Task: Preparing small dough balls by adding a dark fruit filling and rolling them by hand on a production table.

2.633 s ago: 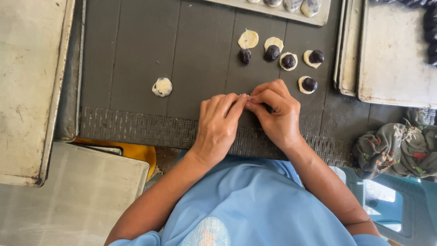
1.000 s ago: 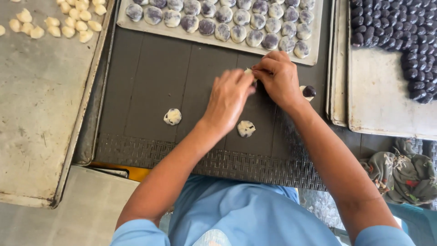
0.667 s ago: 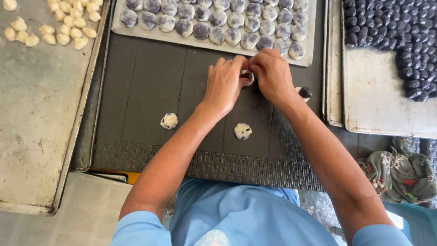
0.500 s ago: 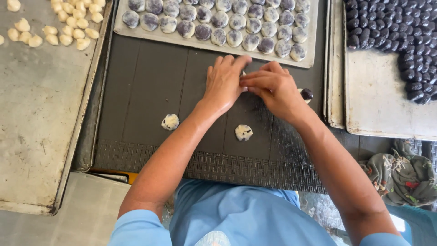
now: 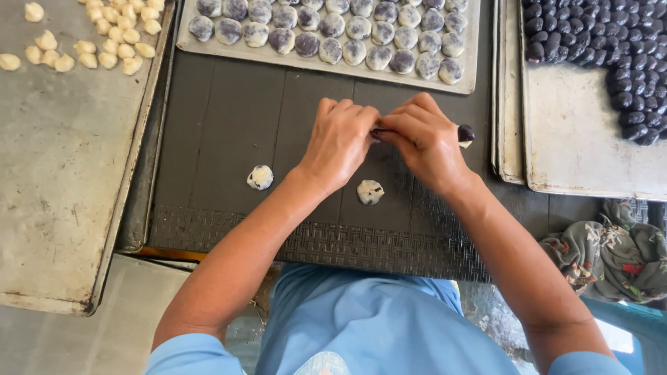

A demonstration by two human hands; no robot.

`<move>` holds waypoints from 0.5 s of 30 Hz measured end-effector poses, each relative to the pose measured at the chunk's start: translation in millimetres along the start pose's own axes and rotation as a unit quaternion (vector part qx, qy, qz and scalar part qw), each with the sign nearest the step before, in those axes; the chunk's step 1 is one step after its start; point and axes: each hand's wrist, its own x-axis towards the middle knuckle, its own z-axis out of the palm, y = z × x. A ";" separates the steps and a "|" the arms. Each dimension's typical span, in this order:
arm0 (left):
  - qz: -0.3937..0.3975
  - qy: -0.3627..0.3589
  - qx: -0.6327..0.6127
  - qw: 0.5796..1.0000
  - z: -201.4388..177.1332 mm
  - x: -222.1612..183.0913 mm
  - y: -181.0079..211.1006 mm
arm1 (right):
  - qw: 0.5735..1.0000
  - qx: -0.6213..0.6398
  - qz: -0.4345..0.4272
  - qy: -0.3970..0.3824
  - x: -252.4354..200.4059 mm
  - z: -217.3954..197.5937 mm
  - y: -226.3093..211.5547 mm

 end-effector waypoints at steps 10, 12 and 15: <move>-0.330 -0.215 -0.420 0.818 -61.2 29.9 43.1 | 0.994 -0.010 -0.091 0.063 -26.9 -35.7 -5.6; -0.313 -0.225 -0.428 0.818 -59.5 27.6 53.0 | 0.997 0.023 -0.041 0.068 -34.0 -42.1 -7.6; -0.354 -0.210 -0.468 0.782 -44.2 22.4 66.8 | 0.986 0.098 0.118 0.065 -48.3 -44.2 -8.1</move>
